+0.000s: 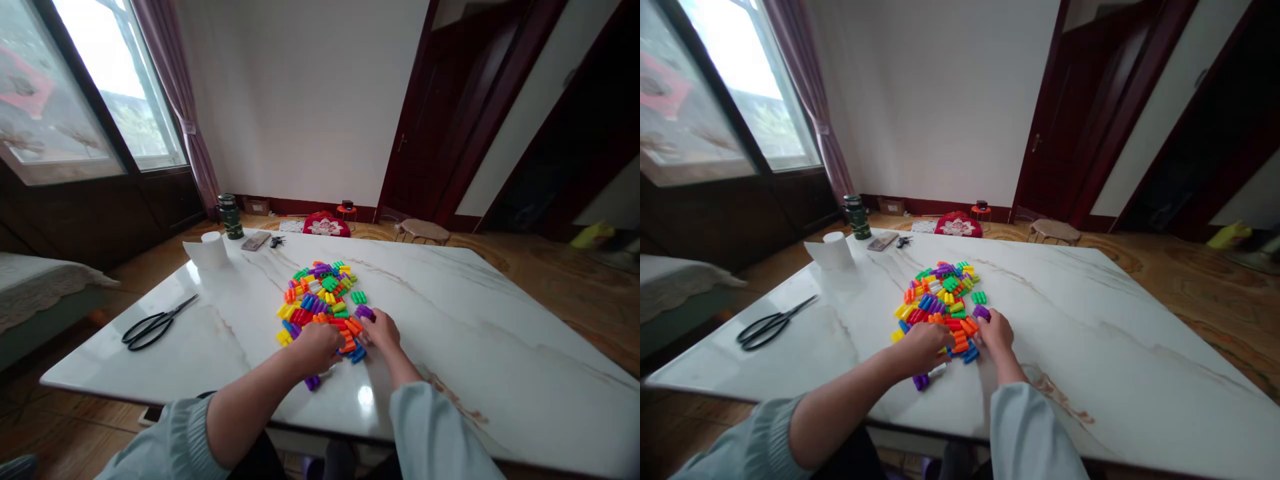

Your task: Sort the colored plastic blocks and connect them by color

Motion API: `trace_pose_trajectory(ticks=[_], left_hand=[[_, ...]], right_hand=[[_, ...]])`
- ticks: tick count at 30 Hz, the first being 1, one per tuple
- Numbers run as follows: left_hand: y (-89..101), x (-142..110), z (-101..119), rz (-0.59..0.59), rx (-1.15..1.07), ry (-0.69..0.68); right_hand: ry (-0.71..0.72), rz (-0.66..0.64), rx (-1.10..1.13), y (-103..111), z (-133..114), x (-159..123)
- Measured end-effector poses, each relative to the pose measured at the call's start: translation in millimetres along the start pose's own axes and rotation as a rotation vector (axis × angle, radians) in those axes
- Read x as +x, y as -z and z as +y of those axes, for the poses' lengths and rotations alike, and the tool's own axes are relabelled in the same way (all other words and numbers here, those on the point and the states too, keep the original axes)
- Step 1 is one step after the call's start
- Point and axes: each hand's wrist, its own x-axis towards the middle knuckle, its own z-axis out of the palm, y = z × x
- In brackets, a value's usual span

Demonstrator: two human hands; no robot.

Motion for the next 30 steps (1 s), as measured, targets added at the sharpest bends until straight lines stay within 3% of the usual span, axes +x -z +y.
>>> trace_pose_trajectory(ticks=[3,6,9,11,13,16,20,23,27,30], left_hand=[[-0.3,1.6,-7.3,0.072,-0.065,0.006],[2.7,6.7,-18.9,0.223,-0.205,0.109],[2.7,15.6,-26.7,0.437,-0.45,0.214],[0.0,21.1,-27.6,0.506,-0.64,0.233],[-3.3,24.3,-26.3,0.524,-0.762,0.227],[-6.1,24.7,-24.4,0.545,-0.739,0.23],[-4.6,22.8,-24.7,0.535,-0.599,0.228],[-4.2,23.2,-24.4,0.507,-0.474,0.236],[-13.2,22.6,-29.3,0.45,-0.352,0.216],[-23.7,16.2,-43.7,0.404,-0.274,0.061]], right_hand=[[0.007,0.04,0.106,5.8,0.9,0.9],[0.017,0.071,0.431,15.7,-4.6,-1.8],[0.073,-0.011,0.763,23.8,-18.8,-11.8],[0.156,-0.101,0.82,25.9,-30.6,-20.9],[0.241,-0.175,0.842,25.3,-40.7,-29.1],[0.335,-0.218,0.767,21.8,-47.7,-36.2],[0.481,-0.135,0.542,17.7,-45.2,-36.4],[0.534,-0.116,0.492,15.9,-41.7,-34.0],[0.412,-0.027,0.452,17.9,-30.6,-27.0],[0.216,0.13,0.411,22.6,-10.2,-16.9]])
